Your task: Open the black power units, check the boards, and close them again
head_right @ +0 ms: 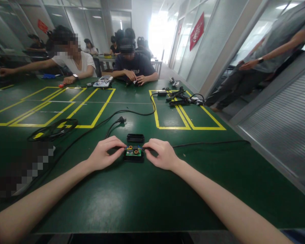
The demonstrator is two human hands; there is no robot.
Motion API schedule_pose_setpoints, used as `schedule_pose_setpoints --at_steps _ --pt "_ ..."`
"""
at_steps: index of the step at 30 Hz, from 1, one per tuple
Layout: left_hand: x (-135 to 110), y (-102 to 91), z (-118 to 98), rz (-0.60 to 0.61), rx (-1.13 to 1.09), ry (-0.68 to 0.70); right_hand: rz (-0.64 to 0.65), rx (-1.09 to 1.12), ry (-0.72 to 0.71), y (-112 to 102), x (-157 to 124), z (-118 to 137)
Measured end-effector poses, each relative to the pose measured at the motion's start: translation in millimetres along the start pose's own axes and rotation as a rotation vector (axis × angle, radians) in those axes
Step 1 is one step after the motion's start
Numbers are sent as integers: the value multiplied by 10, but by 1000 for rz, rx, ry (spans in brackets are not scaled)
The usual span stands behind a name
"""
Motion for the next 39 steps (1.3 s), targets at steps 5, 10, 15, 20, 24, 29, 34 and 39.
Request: schedule_pose_setpoints --at_steps 5,10,15,20,24,29,34,39 --pt "-25 62 53 75 -28 -35 22 17 -25 20 -14 27" --pt "-50 148 136 164 -39 -108 74 21 -32 74 -30 18" --pt "-62 165 164 189 -33 -149 105 20 -29 90 -35 38" --pt "-79 163 202 214 49 -193 144 13 -17 162 -44 38" --pt "-86 167 136 250 152 -159 120 -45 -10 170 -32 28" --pt "-96 137 96 198 156 -113 64 -91 -15 121 -13 34" --pt "-111 180 133 220 124 -129 100 -51 -15 119 -15 25" --pt "-114 197 93 224 156 -125 181 3 -88 177 -43 48"
Point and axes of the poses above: each hand's wrist, its own x-axis towards the middle knuckle, its own y-axis out of the palm, z = x × y, the point moved 9 cm from there along x, towards the middle knuckle, and after that the axes turned 9 degrees about -x, right-handed, at the moved point
